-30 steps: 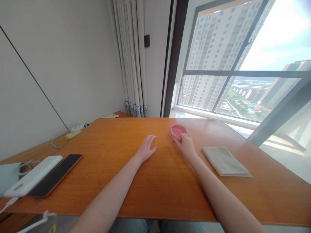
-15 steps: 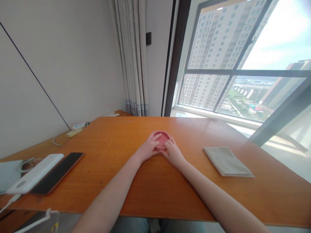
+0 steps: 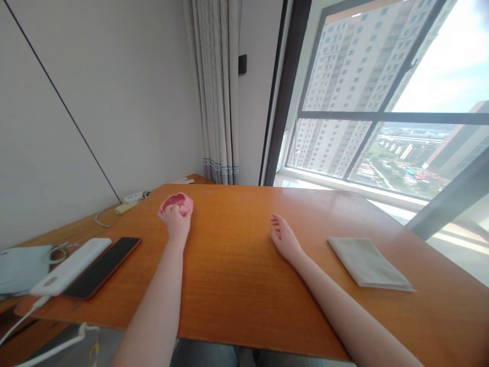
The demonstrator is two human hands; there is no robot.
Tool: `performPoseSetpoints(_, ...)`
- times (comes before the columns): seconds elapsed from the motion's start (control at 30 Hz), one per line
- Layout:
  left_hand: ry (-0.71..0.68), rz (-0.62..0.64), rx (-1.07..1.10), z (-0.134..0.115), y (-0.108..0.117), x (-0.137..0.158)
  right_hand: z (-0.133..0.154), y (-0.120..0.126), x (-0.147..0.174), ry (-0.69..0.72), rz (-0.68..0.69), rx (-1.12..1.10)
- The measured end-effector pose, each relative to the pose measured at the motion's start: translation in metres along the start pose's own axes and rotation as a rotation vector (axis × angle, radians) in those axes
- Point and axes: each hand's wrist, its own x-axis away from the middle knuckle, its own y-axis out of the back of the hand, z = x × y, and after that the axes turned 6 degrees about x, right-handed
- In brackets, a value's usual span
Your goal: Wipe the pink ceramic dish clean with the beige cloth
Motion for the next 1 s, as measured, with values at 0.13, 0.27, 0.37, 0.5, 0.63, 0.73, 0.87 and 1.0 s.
performPoseSetpoints(0.13,0.224,-0.053,-0.046,0.015,-0.005,0.01,0.005,-0.006,0.004,0.003,0.065,-0.019)
performPoseSetpoints(0.27,0.299,-0.068,-0.048,0.014,-0.011,0.018,0.009,-0.003,0.005,0.019,0.109,-0.003)
performPoseSetpoints(0.37,0.298,-0.039,-0.061,0.015,-0.013,0.019,0.01,0.003,0.003,0.0,0.102,-0.01)
performPoseSetpoints(0.5,0.272,-0.022,-0.064,0.017,-0.013,0.02,0.006,0.008,0.001,-0.029,0.111,-0.033)
performPoseSetpoints(0.63,0.279,-0.021,-0.073,0.018,-0.013,0.02,0.001,0.008,0.0,-0.046,0.105,-0.012)
performPoseSetpoints(0.73,0.293,0.006,-0.095,0.015,-0.011,0.021,0.002,0.014,-0.003,-0.047,0.098,0.052)
performPoseSetpoints(0.87,0.22,-0.102,-0.106,-0.003,-0.005,0.023,-0.008,0.048,-0.015,-0.092,0.116,0.392)
performPoseSetpoints(1.0,-0.068,-0.143,-0.017,-0.039,-0.009,0.036,-0.056,0.105,-0.018,-0.511,-0.013,0.75)
